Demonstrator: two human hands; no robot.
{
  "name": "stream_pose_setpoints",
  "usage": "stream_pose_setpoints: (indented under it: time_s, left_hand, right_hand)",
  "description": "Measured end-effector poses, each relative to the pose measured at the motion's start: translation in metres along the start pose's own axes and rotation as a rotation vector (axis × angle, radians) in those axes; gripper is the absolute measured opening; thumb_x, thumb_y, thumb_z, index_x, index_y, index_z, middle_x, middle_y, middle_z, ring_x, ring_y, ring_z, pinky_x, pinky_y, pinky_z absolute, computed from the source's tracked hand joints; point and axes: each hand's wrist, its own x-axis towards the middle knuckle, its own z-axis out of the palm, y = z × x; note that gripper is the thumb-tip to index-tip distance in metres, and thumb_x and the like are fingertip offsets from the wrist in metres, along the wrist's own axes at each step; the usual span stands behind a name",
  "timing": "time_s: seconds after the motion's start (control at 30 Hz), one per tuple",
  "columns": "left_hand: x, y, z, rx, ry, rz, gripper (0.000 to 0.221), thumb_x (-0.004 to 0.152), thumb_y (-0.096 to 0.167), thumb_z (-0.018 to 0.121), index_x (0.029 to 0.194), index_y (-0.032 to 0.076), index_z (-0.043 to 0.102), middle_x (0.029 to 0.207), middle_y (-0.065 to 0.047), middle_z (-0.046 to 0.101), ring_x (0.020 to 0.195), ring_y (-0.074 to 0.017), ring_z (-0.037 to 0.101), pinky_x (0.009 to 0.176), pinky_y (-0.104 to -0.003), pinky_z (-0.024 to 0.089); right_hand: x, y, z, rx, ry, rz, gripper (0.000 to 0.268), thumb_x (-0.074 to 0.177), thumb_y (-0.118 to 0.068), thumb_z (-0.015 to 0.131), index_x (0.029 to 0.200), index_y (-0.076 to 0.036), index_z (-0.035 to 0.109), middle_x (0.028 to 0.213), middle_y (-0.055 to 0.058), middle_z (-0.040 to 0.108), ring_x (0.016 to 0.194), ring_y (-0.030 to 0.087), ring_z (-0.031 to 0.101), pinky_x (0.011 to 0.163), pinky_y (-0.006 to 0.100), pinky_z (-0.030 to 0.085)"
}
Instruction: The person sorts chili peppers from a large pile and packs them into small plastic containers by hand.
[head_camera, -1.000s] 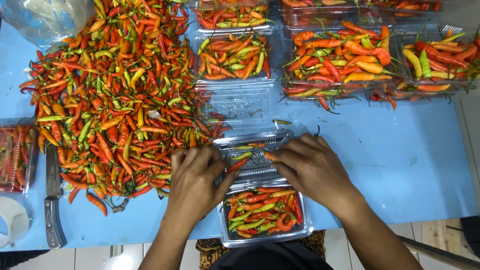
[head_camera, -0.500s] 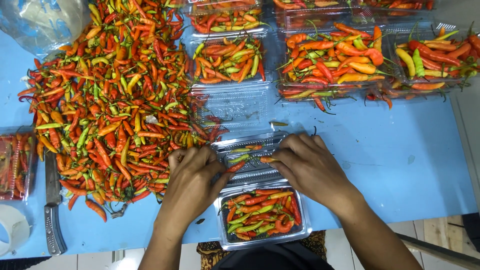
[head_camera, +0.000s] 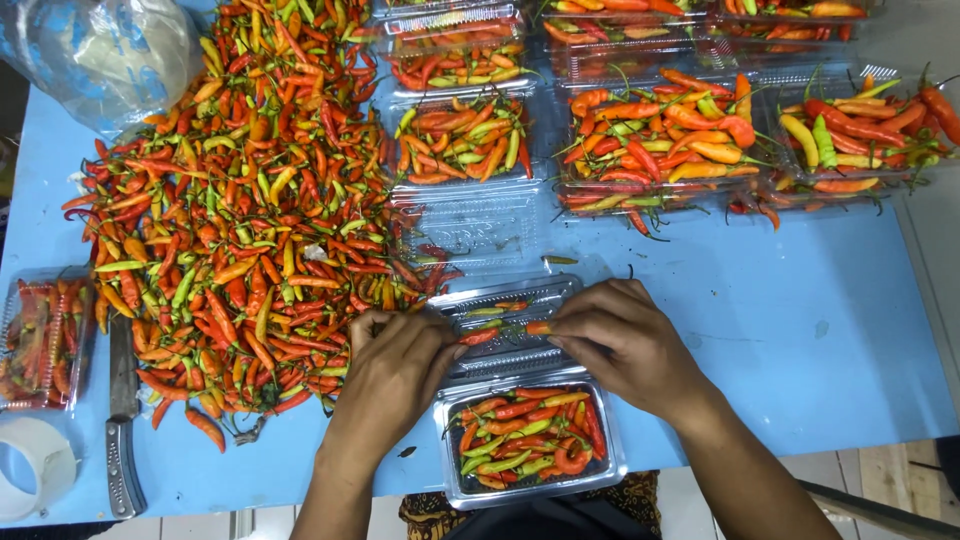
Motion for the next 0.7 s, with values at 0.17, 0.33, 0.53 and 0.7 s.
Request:
stream_pose_setpoints:
  time_s: [0.17, 0.33, 0.53, 0.7]
  left_hand:
    - [0.0011, 0.0000, -0.0025, -0.082, 0.121, 0.067, 0.011, 0.100, 0.016, 0.068, 0.096, 0.006, 0.065, 0.086, -0.005, 0.068, 0.078, -0.0221, 0.063, 0.088, -0.037, 0.041]
    - [-0.0002, -0.0002, -0.0051, -0.165, 0.246, 0.115, 0.003, 0.094, 0.007, 0.073, 0.097, 0.004, 0.072, 0.099, -0.007, 0.076, 0.086, -0.0222, 0.070, 0.089, -0.038, 0.047]
    - [-0.0023, -0.0027, -0.0025, -0.216, 0.266, 0.132, 0.003, 0.092, 0.008, 0.076, 0.095, 0.010, 0.074, 0.101, -0.004, 0.077, 0.091, -0.0203, 0.074, 0.099, -0.043, 0.047]
    - [-0.0036, -0.0034, -0.0011, -0.295, 0.279, 0.127, 0.002, 0.095, 0.010, 0.073, 0.092, 0.011, 0.072, 0.101, -0.003, 0.077, 0.090, -0.0197, 0.073, 0.101, -0.043, 0.045]
  right_hand:
    - [-0.0019, 0.0014, 0.0001, 0.029, 0.013, 0.011, 0.010, 0.091, -0.011, 0.077, 0.100, -0.014, 0.074, 0.102, 0.001, 0.071, 0.092, 0.018, 0.067, 0.085, 0.036, 0.043]
    - [0.0010, -0.0002, -0.0013, 0.041, 0.014, 0.000, 0.007, 0.092, -0.012, 0.075, 0.099, -0.014, 0.075, 0.100, 0.000, 0.073, 0.091, 0.017, 0.067, 0.085, 0.035, 0.042]
    - [-0.0036, 0.0042, 0.0004, 0.003, -0.017, 0.077, 0.016, 0.088, -0.020, 0.080, 0.102, -0.013, 0.074, 0.089, -0.002, 0.073, 0.083, 0.015, 0.066, 0.083, 0.035, 0.042]
    - [-0.0012, 0.0018, 0.0000, 0.053, -0.013, 0.102, 0.020, 0.084, -0.020, 0.083, 0.099, -0.010, 0.074, 0.090, 0.000, 0.077, 0.081, 0.016, 0.070, 0.085, 0.033, 0.047]
